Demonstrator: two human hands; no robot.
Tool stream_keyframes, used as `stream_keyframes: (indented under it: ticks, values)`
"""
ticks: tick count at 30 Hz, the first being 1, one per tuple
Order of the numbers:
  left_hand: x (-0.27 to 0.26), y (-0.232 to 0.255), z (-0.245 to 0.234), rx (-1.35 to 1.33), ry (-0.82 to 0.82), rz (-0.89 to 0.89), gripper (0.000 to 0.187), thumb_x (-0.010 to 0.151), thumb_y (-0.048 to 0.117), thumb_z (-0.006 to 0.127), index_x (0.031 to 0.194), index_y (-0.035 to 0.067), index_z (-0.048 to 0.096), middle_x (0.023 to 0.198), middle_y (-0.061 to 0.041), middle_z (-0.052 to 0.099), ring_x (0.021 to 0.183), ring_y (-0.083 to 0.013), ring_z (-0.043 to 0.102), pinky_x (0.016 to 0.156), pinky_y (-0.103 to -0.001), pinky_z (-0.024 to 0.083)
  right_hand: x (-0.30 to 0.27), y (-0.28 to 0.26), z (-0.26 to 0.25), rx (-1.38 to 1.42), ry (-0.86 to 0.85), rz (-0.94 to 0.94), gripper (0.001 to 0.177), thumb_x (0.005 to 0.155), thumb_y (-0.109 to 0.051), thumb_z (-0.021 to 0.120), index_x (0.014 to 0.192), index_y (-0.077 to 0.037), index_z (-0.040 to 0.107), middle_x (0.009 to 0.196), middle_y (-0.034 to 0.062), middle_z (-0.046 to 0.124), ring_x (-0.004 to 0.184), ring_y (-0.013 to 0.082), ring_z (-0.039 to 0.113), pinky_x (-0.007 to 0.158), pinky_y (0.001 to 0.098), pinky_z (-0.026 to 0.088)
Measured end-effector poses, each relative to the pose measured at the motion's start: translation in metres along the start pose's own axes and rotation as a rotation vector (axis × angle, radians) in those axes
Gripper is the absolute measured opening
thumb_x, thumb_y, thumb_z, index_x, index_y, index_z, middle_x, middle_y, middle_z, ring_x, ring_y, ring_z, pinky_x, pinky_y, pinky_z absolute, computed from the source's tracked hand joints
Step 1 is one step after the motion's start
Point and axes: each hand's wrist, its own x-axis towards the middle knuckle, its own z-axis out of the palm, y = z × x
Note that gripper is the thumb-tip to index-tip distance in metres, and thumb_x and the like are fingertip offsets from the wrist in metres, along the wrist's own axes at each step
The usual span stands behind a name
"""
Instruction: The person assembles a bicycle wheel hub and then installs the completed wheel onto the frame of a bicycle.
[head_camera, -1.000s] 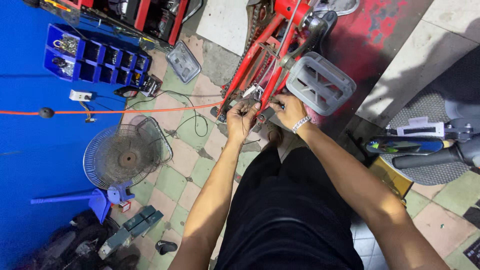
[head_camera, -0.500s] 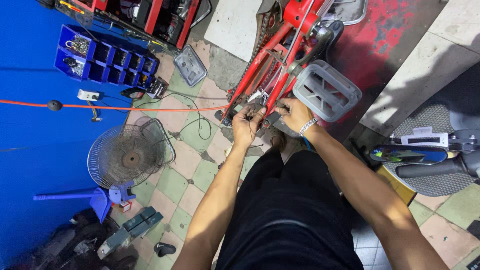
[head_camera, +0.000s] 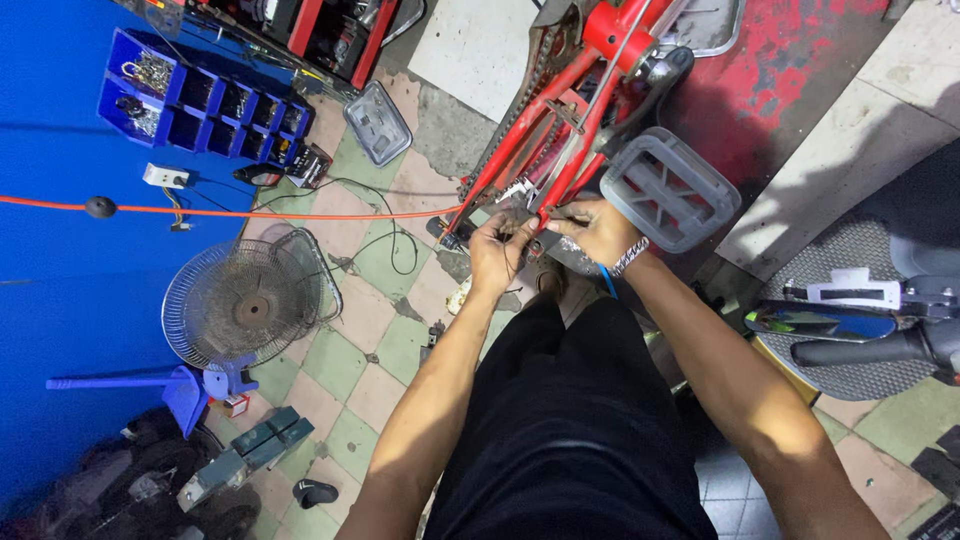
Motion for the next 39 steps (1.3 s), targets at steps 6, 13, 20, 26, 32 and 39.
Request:
stream_keyframes:
  ticks: [6,13,20,26,32,39]
  values:
    - [-0.006,0.002,0.002,0.018,-0.023,0.059,0.026,0.089,0.019,0.080,0.104,-0.002,0.074,0.086,-0.005,0.077,0.073,-0.0097,0.067,0.066,-0.025,0.054,0.001,0.000,-0.003,-0.052,0.026,-0.094,0.041,0.087,-0.015,0.085,0.120,0.001,0.068,0.112,0.0130,0.074,0.104,0.0203,0.071,0.091,0.0331,0.055]
    - [-0.005,-0.009,0.006,0.142,0.004,0.355,0.024,0.091,0.015,0.081,0.108,-0.002,0.075,0.107,-0.011,0.073,0.093,-0.0129,0.068,0.081,-0.029,0.054,-0.005,0.016,0.010,0.547,0.140,0.189,0.033,0.086,-0.002,0.079,0.117,0.002,0.068,0.105,0.0132,0.076,0.085,0.0199,0.075,0.073,0.0316,0.061]
    - [0.004,-0.019,0.002,0.127,-0.063,0.141,0.025,0.089,0.020,0.080,0.104,0.000,0.075,0.091,-0.006,0.077,0.080,-0.0092,0.066,0.074,-0.027,0.054,-0.007,0.027,0.029,0.504,0.255,0.042,0.021,0.091,0.000,0.078,0.110,0.005,0.070,0.095,0.0125,0.076,0.080,0.0172,0.074,0.070,0.0298,0.061]
    - [0.006,-0.010,-0.003,0.116,-0.116,0.043,0.026,0.089,0.018,0.081,0.105,-0.001,0.076,0.089,-0.010,0.076,0.076,-0.0114,0.064,0.067,-0.028,0.052,0.002,0.063,0.019,0.567,0.168,0.103,0.028,0.090,0.000,0.076,0.116,0.005,0.068,0.105,0.0131,0.075,0.091,0.0175,0.073,0.081,0.0305,0.061]
    - [0.008,-0.009,-0.006,0.023,-0.186,0.062,0.026,0.091,0.015,0.078,0.109,-0.003,0.072,0.100,-0.007,0.077,0.088,-0.0108,0.071,0.075,-0.026,0.058,0.021,0.105,0.029,0.834,0.108,0.023,0.032,0.096,-0.003,0.072,0.126,0.006,0.067,0.116,0.0114,0.073,0.101,0.0169,0.070,0.092,0.0314,0.057]
    - [0.009,-0.011,-0.011,-0.084,-0.125,0.075,0.026,0.092,0.013,0.077,0.112,-0.003,0.072,0.100,-0.008,0.078,0.089,-0.0112,0.071,0.081,-0.026,0.056,0.008,0.041,0.072,0.721,0.550,0.103,0.025,0.097,-0.009,0.073,0.120,0.002,0.072,0.109,0.0042,0.074,0.092,0.0115,0.068,0.082,0.0263,0.057]
